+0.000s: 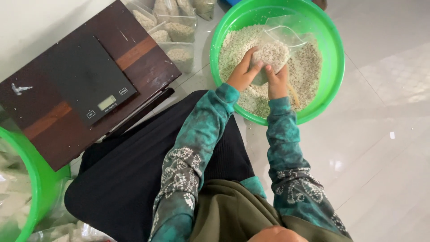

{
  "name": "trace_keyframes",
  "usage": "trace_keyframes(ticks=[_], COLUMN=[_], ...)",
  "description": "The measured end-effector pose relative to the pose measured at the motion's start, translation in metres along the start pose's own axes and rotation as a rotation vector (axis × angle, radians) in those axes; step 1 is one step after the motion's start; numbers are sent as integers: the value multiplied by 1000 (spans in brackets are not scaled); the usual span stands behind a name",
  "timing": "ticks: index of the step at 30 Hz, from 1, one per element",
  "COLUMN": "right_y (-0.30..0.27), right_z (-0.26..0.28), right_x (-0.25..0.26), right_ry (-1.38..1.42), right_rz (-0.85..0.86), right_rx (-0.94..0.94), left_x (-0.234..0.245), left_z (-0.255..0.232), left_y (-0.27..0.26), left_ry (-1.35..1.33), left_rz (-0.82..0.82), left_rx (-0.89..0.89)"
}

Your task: Manually filling plastic bags with granular food, weighing them on a digital scale, and organizing the finished packages.

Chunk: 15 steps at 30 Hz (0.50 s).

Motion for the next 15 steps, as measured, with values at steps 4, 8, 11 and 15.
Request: trace_keyframes(ticks=[4, 8, 11, 15], right_y=[7, 17, 18, 14], right_z=[-12, 28, 77, 86], right_x=[5, -33, -96, -179], right_ry=[-25, 144, 273, 65], right_rz=[44, 184, 364, 462], right_rx=[20, -50, -75, 95], left_x=[4, 34, 79, 155], left_z=[-11, -31, -66, -98], left_y=[1, -4, -30, -79], left_ry=[-123, -137, -114, 118], left_rz=[-14, -84, -166, -317], left_rx=[-81, -182, -305, -357])
Point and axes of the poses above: each hand's wrist, its own y-axis towards the middle knuckle, its own x-axis out of the back of the hand, z = x × y, the point moved 5 cm from there along y, towards the middle knuckle, and after that the axes turned 5 degrees about -z, right-handed, at the moved point
